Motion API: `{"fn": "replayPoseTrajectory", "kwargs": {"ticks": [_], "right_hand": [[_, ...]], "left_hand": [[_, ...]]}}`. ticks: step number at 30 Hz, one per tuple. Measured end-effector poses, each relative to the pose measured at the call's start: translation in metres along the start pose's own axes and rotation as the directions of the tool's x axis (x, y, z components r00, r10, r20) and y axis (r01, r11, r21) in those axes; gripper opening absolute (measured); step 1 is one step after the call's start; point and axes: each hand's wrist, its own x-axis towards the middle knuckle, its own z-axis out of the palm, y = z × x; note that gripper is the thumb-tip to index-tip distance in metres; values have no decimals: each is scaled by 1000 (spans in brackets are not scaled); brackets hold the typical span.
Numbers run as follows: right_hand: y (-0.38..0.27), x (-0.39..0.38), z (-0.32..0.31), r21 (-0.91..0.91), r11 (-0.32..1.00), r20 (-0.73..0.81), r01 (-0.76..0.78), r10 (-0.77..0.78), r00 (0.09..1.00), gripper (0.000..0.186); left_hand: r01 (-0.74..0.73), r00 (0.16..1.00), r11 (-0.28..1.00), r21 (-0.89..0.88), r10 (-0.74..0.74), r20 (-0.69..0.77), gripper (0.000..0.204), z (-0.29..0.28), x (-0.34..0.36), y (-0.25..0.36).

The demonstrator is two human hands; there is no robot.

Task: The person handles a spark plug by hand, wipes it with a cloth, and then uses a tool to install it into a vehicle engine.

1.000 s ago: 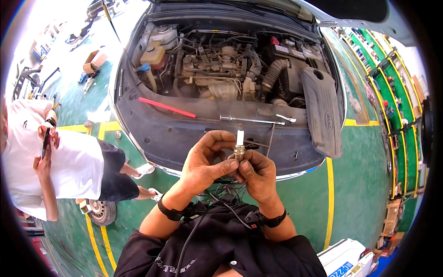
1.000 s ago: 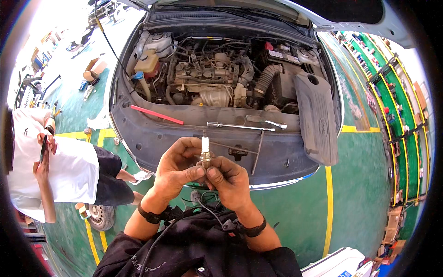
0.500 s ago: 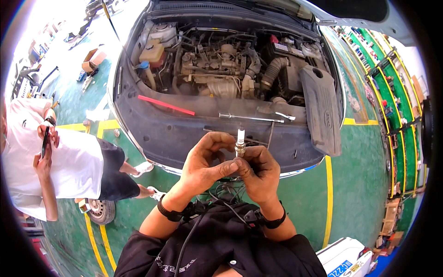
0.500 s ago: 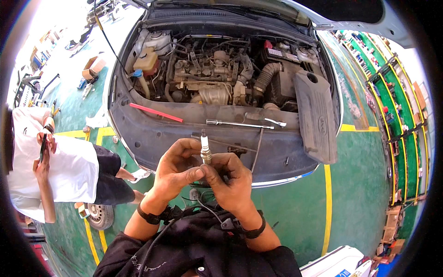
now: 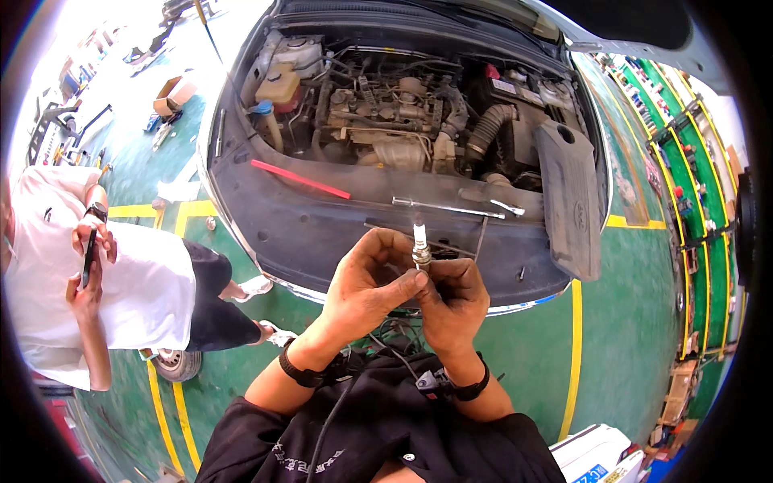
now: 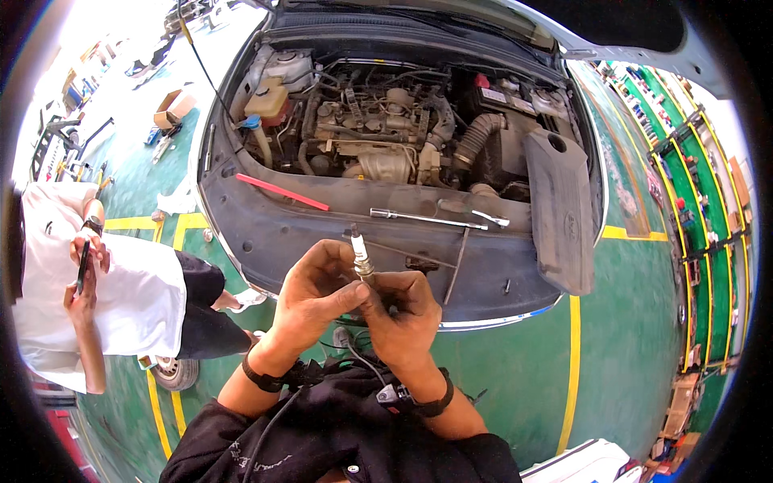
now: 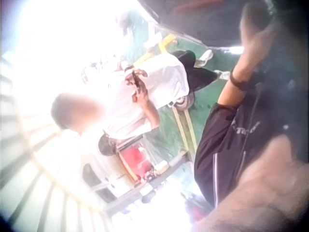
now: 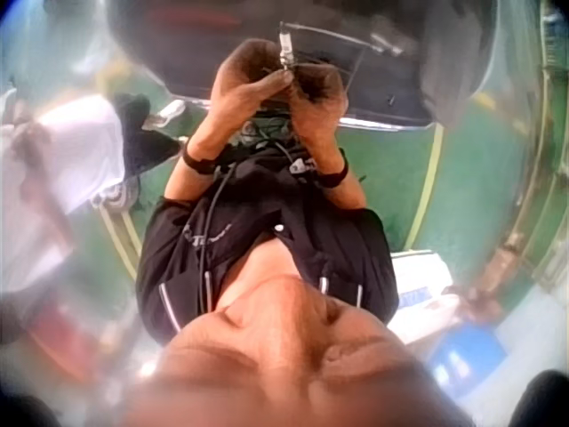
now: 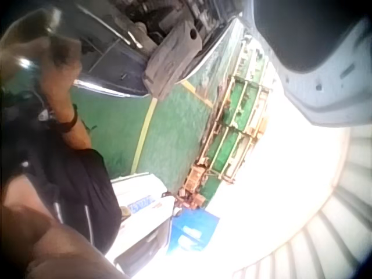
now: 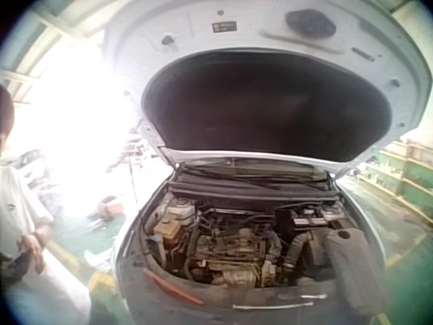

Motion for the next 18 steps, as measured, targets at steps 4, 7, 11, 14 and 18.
{"fn": "replayPoseTrajectory", "kwargs": {"ticks": [4, 7, 11, 14, 18], "right_hand": [[6, 1, 5, 13, 997, 85, -74, 72, 994, 22], [6, 3, 6, -52, 996, 191, -67, 76, 979, 22], [-6, 24, -6, -59, 995, 326, -78, 93, 941, 21], [-14, 55, -16, -50, 987, 337, -155, 163, 927, 22], [-33, 89, -2, -28, 992, 471, -124, 122, 874, 24]], "left_hand": [[20, 997, 1000, 6, -19, -70, 28, -4, 0, -1], [-23, 993, 996, 92, 34, -116, 25, -12, -1, -2], [52, 986, 981, 188, -21, -165, 27, -22, -7, 8], [9, 983, 950, 313, 49, -178, 28, -26, -12, 14], [-2, 992, 978, 208, 29, -124, 26, -32, -18, 14]]}}
